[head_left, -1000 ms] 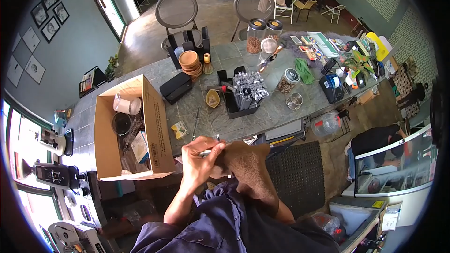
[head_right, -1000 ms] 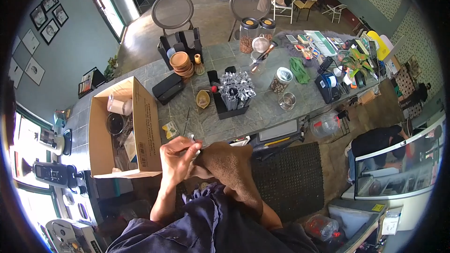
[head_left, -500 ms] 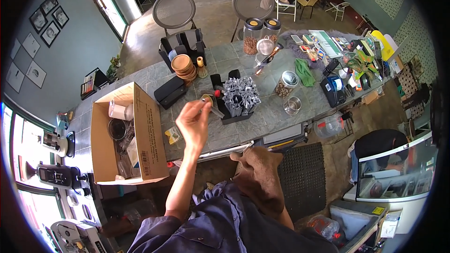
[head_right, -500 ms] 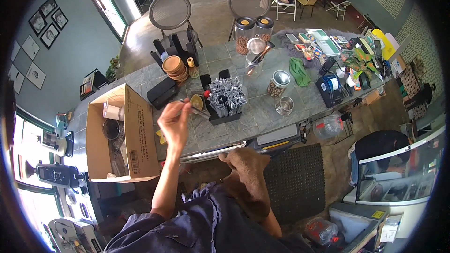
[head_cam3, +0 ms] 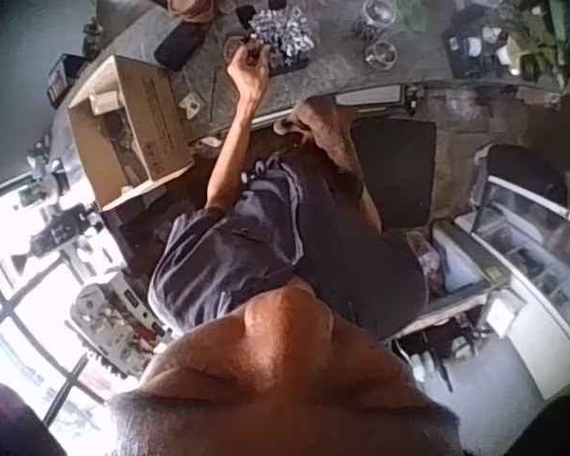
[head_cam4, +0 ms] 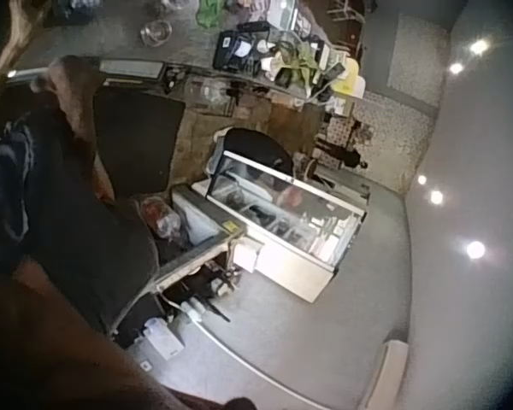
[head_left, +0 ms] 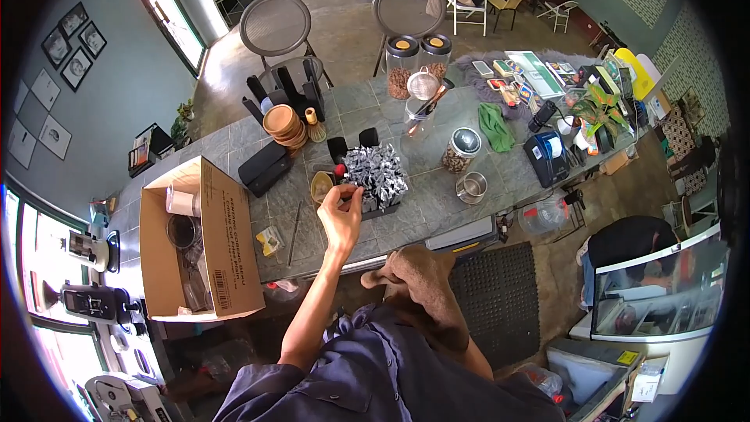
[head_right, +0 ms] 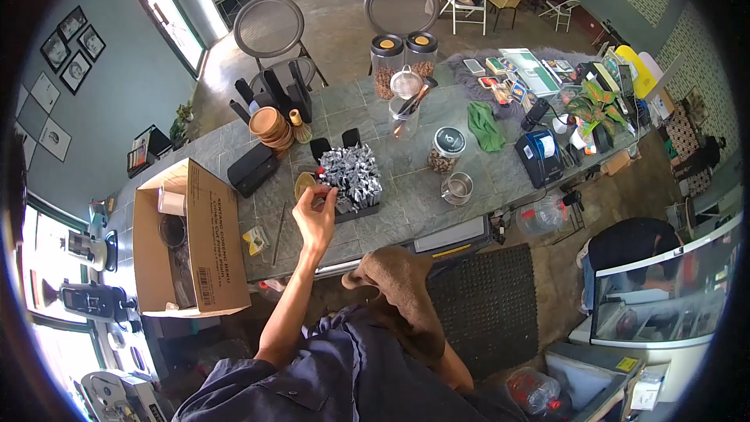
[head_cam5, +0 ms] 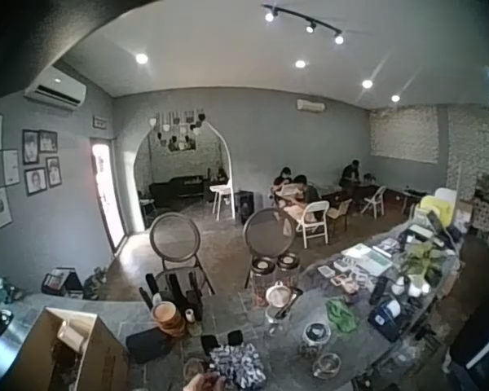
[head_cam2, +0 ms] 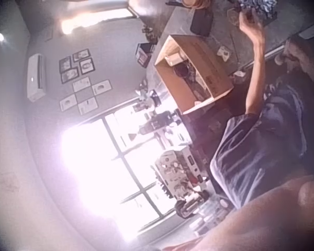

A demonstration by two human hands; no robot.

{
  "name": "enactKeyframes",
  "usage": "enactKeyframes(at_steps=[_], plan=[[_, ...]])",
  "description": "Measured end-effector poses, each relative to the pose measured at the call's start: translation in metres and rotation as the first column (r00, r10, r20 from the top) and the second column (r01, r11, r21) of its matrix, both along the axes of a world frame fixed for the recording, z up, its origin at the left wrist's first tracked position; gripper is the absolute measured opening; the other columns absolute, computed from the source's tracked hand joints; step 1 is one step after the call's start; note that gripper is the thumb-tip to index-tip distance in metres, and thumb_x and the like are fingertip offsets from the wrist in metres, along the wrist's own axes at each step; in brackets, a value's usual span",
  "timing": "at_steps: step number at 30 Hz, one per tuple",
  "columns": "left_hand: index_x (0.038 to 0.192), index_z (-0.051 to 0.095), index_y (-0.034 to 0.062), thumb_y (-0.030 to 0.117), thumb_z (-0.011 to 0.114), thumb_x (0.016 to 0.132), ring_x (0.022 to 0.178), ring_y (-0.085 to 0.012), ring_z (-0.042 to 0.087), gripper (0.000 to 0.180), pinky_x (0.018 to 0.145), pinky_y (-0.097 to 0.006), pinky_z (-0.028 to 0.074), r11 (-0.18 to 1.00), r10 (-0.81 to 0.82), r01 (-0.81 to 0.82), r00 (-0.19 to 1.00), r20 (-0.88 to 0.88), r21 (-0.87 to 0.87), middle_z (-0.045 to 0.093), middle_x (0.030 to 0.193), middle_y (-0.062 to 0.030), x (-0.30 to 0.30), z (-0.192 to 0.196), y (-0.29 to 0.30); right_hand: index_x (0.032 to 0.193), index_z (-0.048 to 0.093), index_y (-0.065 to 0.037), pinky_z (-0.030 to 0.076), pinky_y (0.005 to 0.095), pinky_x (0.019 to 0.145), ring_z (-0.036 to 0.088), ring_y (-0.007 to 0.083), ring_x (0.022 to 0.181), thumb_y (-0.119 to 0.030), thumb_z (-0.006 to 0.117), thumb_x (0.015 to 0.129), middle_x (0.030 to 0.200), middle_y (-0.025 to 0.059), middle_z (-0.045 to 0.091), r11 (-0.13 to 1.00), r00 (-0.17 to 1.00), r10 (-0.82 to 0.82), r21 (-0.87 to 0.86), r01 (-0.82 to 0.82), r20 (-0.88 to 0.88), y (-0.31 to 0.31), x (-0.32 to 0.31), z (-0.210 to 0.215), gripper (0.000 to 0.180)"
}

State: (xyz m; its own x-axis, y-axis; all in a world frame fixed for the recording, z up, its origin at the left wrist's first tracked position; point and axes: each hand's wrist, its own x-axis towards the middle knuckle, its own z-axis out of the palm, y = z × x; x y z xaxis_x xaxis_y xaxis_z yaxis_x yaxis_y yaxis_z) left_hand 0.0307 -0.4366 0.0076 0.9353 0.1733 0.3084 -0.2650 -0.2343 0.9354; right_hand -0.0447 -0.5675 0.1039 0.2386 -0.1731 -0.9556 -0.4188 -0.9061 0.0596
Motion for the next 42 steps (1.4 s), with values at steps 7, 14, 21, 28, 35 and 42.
enactKeyframes(at_steps=[7,14,21,28,35,42], plan=[[0.104,0.073,-0.006,0.004,0.077,0.095,0.087,-0.0132,0.073,0.014,0.08,-0.03,0.063,0.995,-0.077,0.082,0.992,-0.095,0.051,0.077,0.095,-0.012,0.004,-0.011,0.023,0.105,0.082,-0.011,0.043,0.0493,0.096,0.077,0.0326,0.097,-0.081,0.054,0.093,0.09,0.0122,0.08,1.0,0.877,-0.016,0.023,0.006,0.479,-0.002,-0.006,-0.001,0.076],[0.106,0.076,-0.0033,0.003,0.075,0.092,0.091,-0.0186,0.074,0.015,0.075,-0.031,0.061,0.968,-0.161,0.177,0.982,-0.101,0.179,0.076,0.103,-0.0116,0.0,-0.015,0.022,0.092,0.083,-0.013,0.049,0.0354,0.088,0.078,0.017,0.081,-0.076,0.049,0.098,0.082,0.003,0.081,0.999,0.998,0.015,0.032,-0.016,0.053,-0.005,0.009,-0.011,0.072],[0.124,0.073,0.0004,0.002,0.079,0.089,0.095,-0.018,0.074,0.036,0.069,-0.03,0.061,0.971,-0.084,0.107,0.99,-0.111,0.215,0.076,0.109,-0.0115,-0.027,0.014,0.031,0.092,0.081,-0.011,0.055,0.0349,0.081,0.078,0.0198,0.078,-0.073,0.056,0.096,0.083,0.0057,0.079,0.997,0.98,-0.002,0.079,-0.014,0.199,0.012,-0.007,-0.022,0.067],[0.136,0.067,0.0015,-0.003,0.075,0.09,0.098,-0.0158,0.073,0.047,0.076,-0.029,0.062,0.932,-0.252,0.277,0.959,-0.13,0.234,0.075,0.11,-0.0103,-0.117,0.11,0.133,0.13,0.067,-0.022,0.055,0.0391,0.085,0.073,0.0236,0.093,-0.025,0.083,0.077,0.104,0.0109,0.067,0.812,0.512,0.16,0.182,-0.554,0.844,0.044,-0.055,0.009,0.055],[0.113,0.073,0.0013,0.009,0.073,0.093,0.08,-0.0236,0.076,0.021,0.066,-0.036,0.06,0.736,0.262,-0.229,0.964,0.044,0.637,0.076,0.089,-0.0131,-0.081,0.121,0.342,0.142,0.053,-0.031,0.057,0.0392,0.091,0.07,0.0163,0.101,-0.009,0.077,0.079,0.112,0.0067,0.06,0.458,0.003,0.569,-0.314,-0.832,0.822,0.139,-0.062,0.037,0.071],[0.088,0.077,-0.0036,0.008,0.07,0.08,0.096,-0.0432,0.075,0.016,0.083,-0.051,0.061,0.208,0.355,0.42,0.809,-0.468,0.883,0.075,0.097,-0.0283,0.002,-0.004,0.524,0.126,0.054,-0.03,0.058,0.0363,0.087,0.066,0.0053,0.093,-0.022,0.061,0.1,0.092,-0.0062,0.058,0.534,-0.087,0.355,-0.279,-0.798,0.931,0.194,-0.095,-0.066,0.028]])
